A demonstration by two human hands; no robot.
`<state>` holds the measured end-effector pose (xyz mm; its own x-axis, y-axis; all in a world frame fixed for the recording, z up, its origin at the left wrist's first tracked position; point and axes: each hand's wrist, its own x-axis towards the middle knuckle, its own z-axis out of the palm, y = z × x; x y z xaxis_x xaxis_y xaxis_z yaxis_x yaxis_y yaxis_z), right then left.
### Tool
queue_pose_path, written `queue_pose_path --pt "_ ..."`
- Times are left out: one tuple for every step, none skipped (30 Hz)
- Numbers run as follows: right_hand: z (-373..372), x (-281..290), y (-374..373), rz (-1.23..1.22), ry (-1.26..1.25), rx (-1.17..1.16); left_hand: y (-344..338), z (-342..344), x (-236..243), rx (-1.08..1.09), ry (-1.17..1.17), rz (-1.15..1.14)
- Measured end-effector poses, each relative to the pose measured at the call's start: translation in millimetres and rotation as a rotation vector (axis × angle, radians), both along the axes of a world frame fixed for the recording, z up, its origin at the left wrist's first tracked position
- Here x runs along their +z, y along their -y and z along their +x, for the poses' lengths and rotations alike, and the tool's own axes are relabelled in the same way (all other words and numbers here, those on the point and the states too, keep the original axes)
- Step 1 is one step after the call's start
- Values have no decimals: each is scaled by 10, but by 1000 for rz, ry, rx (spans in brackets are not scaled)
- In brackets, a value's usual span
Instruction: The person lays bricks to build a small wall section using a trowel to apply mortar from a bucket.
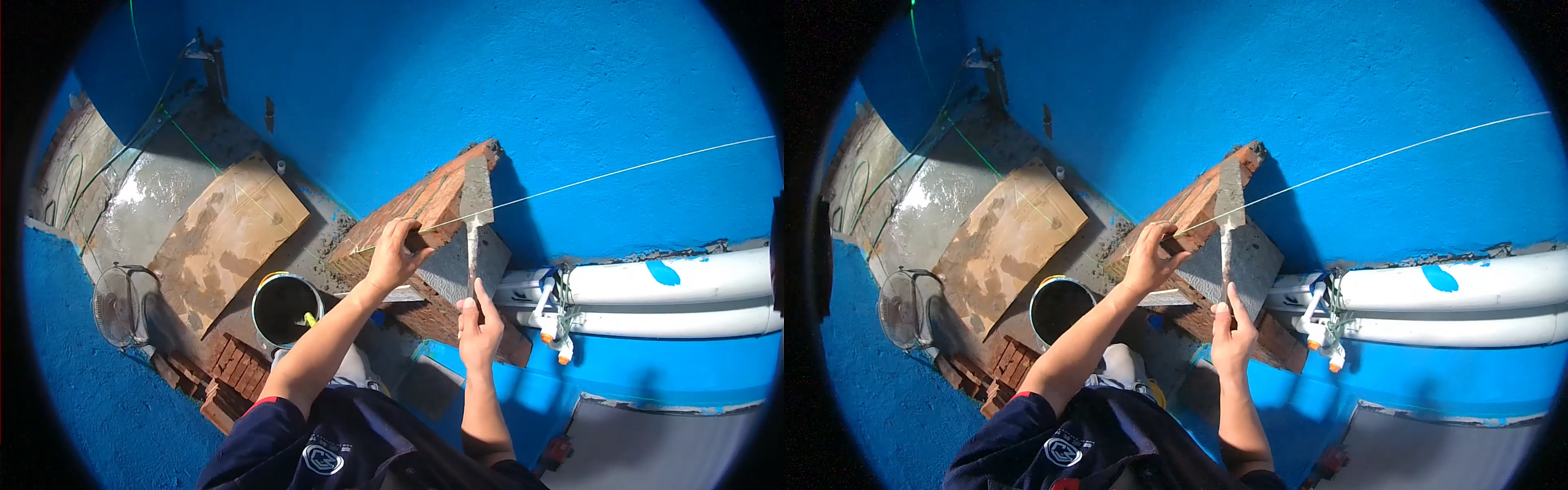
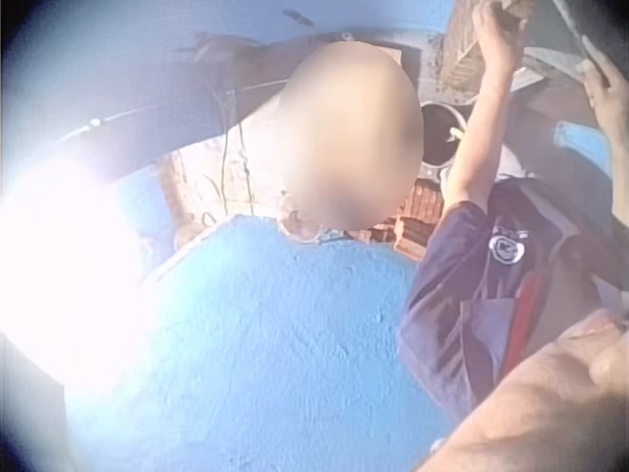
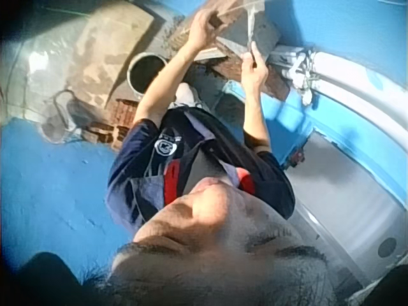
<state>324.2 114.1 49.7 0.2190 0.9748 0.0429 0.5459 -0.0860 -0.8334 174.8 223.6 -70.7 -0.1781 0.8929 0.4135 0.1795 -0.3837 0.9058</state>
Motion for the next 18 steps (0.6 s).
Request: queue_pose_path --pt "-19 30 11 -21 -46 -23 9 -31 -6 2 -1 1" --pt "-26 37 31 7 -61 -36 23 -63 12 47 -3 21" --pt "3 51 50 8 -62 -36 34 -94 20 92 -6 42" --pt "52 74 68 24 -92 -35 63 -115 -13 119 14 6" --pt "41 72 74 33 -117 -25 106 -175 -97 145 41 -45" --pt "9 88 74 30 -85 -18 159 -207 -208 175 39 -74" --pt "-13 90 79 35 -60 -7 219 -219 -313 205 38 -104" --pt "-12 124 93 31 -63 -16 269 -176 -366 192 52 -139" --pt "-20 157 105 28 -65 -25 318 -134 -419 179 66 -175" --pt "-28 171 114 25 -66 -21 353 -91 -470 199 35 -194" --pt "-29 186 127 28 -70 -22 384 -49 -468 191 50 -217" --pt "-30 193 134 32 -75 -22 386 -19 -470 189 62 -210" --pt "-34 190 134 30 -73 -21 387 10 -472 187 75 -204" --pt "-33 184 132 35 -60 -6 368 22 -419 178 84 -227" --pt "-35 181 130 41 -47 10 338 32 -366 177 86 -227" --pt "-37 187 132 24 -56 5 298 40 -314 194 67 -163" --pt "-56 190 127 23 -56 7 252 30 -260 214 46 -98" --pt "-78 192 122 14 -51 4 206 25 -222 202 56 -93"
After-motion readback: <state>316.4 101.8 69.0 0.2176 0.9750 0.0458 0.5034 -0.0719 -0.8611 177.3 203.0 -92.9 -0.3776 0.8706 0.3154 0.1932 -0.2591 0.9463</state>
